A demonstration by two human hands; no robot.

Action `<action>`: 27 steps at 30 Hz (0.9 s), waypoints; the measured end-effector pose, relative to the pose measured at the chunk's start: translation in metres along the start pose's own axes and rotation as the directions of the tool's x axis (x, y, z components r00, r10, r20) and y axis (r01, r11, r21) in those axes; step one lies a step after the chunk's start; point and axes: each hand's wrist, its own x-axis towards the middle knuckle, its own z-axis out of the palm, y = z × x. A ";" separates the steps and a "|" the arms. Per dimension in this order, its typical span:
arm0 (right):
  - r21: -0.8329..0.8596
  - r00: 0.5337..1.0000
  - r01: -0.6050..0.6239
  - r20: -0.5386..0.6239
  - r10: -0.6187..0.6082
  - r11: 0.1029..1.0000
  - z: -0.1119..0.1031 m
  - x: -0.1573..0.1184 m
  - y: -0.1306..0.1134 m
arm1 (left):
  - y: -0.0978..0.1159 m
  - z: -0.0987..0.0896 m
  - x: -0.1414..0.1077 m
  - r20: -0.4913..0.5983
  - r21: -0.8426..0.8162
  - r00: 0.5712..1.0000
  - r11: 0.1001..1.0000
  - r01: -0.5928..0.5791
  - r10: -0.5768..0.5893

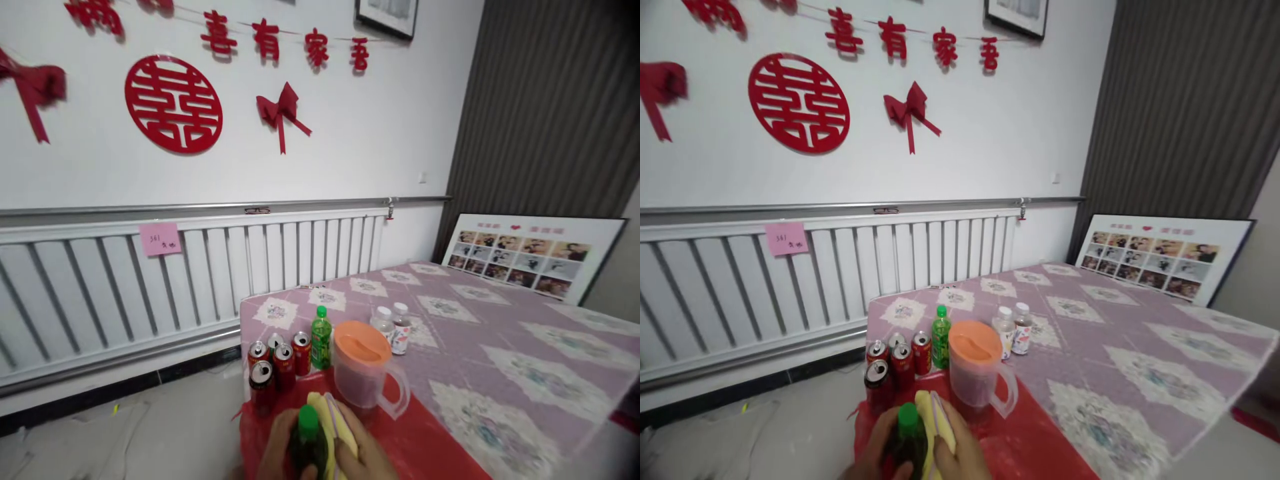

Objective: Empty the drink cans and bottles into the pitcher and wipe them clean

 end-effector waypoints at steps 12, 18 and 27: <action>-0.023 0.997 -0.044 -0.067 0.042 0.999 0.020 -0.018 0.034 | 0.007 0.008 -0.001 -0.068 0.022 0.988 0.991 -0.134 0.135; -0.031 0.978 0.008 -0.206 -0.015 0.999 0.019 -0.028 -0.007 | 0.034 0.007 -0.010 -0.088 0.029 0.995 0.999 -0.034 0.037; -0.127 0.992 -0.103 -0.092 0.092 0.986 0.035 -0.034 0.037 | 0.033 0.010 -0.011 -0.085 -0.033 0.996 0.999 -0.031 0.028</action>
